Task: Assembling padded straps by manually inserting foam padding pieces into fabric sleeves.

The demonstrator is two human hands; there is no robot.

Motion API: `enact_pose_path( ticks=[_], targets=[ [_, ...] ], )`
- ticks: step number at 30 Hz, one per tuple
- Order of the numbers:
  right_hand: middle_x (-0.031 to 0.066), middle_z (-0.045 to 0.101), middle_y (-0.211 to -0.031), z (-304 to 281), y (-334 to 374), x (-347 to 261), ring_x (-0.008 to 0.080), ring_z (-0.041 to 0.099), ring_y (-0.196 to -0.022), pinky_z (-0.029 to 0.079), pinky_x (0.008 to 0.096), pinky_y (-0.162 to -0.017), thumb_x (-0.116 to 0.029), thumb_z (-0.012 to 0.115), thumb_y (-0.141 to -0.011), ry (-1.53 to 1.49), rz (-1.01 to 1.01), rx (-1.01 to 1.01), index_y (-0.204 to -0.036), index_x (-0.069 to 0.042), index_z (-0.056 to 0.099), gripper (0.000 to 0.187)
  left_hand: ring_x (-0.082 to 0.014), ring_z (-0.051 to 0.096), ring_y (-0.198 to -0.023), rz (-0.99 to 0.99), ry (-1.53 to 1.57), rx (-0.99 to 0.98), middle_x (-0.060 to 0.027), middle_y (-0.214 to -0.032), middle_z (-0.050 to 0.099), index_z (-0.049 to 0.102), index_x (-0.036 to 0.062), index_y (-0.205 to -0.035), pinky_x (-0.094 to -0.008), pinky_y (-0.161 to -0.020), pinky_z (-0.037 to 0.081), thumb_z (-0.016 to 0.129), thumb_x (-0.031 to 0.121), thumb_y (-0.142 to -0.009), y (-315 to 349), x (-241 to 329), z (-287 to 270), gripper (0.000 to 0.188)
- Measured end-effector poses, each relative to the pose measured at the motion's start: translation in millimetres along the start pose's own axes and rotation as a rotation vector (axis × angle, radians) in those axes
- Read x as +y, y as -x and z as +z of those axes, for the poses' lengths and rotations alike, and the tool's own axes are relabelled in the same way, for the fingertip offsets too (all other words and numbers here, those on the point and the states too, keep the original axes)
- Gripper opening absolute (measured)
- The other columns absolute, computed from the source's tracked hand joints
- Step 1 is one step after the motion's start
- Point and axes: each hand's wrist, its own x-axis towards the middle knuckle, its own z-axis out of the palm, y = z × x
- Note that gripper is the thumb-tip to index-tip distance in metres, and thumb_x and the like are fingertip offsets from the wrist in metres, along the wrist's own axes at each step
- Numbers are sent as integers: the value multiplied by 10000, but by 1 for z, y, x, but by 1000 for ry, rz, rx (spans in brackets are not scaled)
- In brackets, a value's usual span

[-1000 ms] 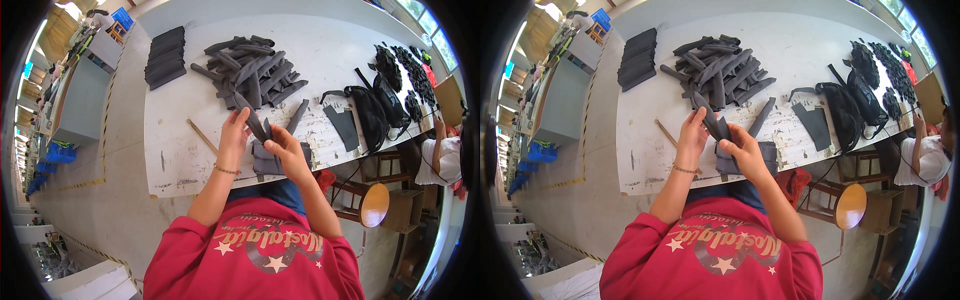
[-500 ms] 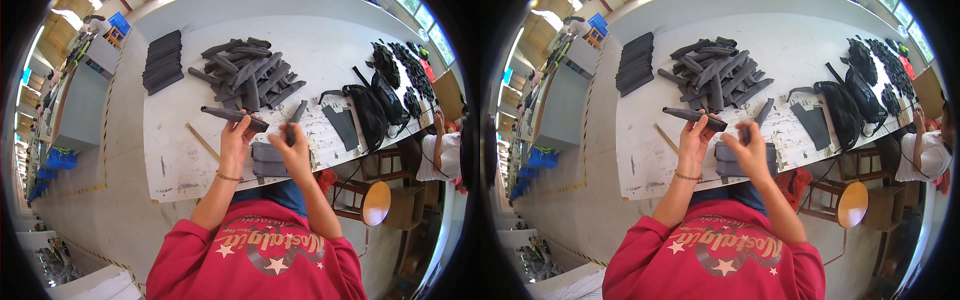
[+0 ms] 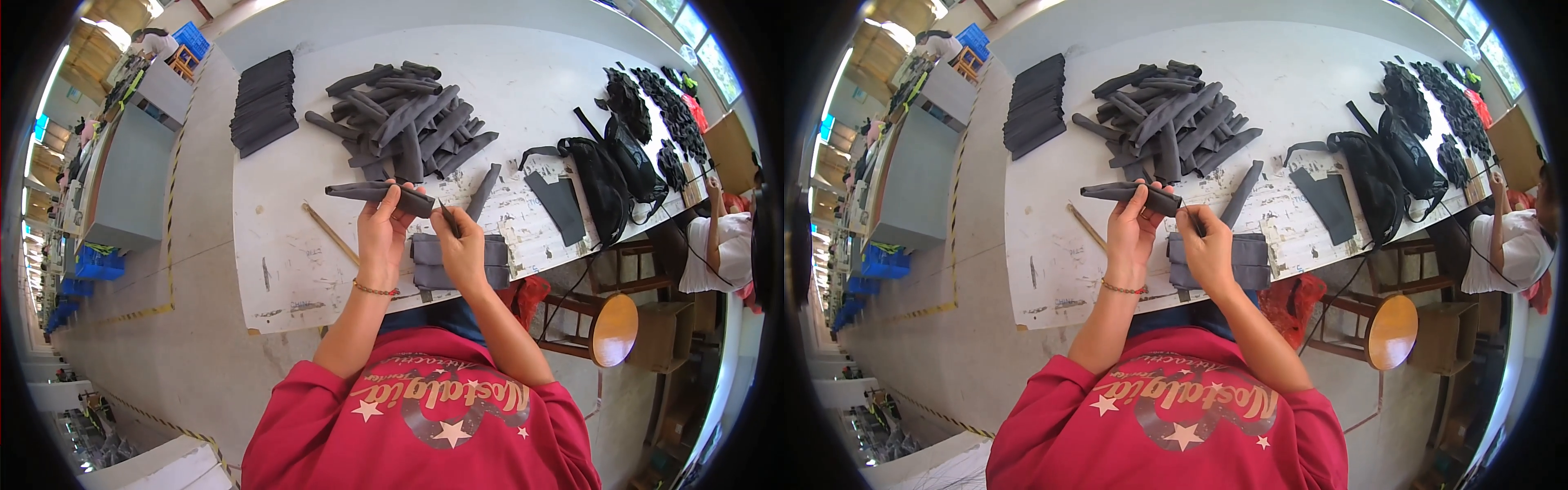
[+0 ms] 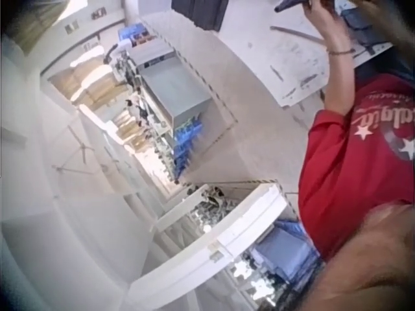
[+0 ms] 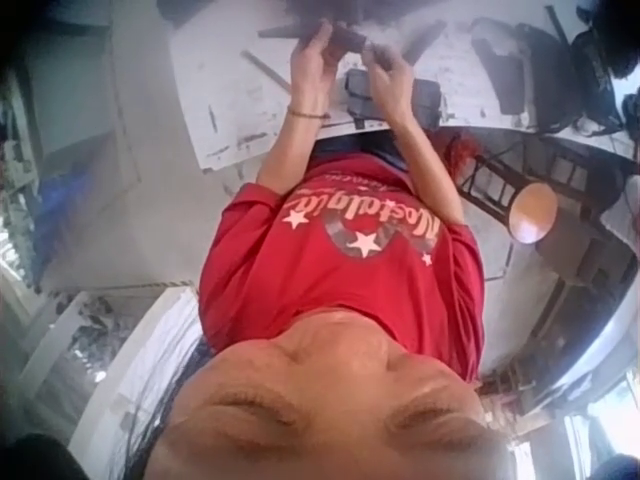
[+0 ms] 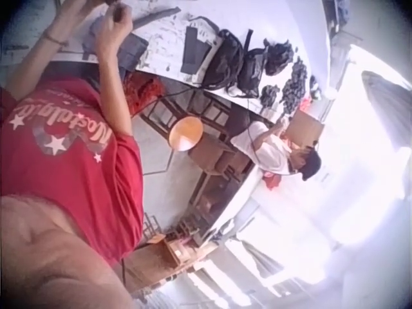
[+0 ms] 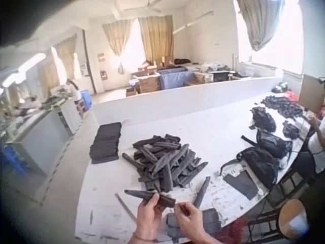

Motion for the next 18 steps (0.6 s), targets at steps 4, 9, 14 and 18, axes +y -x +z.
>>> enact_pose_path(
  ticks=[4,9,14,18],
  targets=[
    [188,555,-1065,-19,-1,1,244,564,-933,460,321,-811,-120,616,-907,399,-291,-33,-1252,81,521,411,-340,653,-1034,-88,-10,-25,-176,-1059,656,570,-1,-1075,-419,-918,556,624,143,-940,-7,9,-7,205],
    [213,467,-1168,-52,1,-12,358,502,-1062,434,378,-928,-134,662,-874,501,-257,-276,-1341,78,452,554,-327,657,-1023,-174,13,-76,-181,-1056,661,583,-13,-1046,-408,-924,555,623,166,-943,-13,20,-15,211],
    [177,485,-1097,-60,1,-26,324,507,-1000,451,378,-871,-100,731,-798,701,-474,-220,-1248,6,590,483,-306,665,-1001,-190,3,-45,-182,-1047,666,588,-33,-1027,-384,-907,564,649,157,-926,-18,15,-18,224],
    [146,502,-1027,-52,3,-32,305,512,-966,460,371,-827,-61,729,-779,652,-470,-211,-1178,13,632,418,-283,674,-978,-201,-22,-4,-171,-1023,674,589,-36,-1027,-357,-869,580,671,167,-912,-16,13,-13,247]
  ],
)
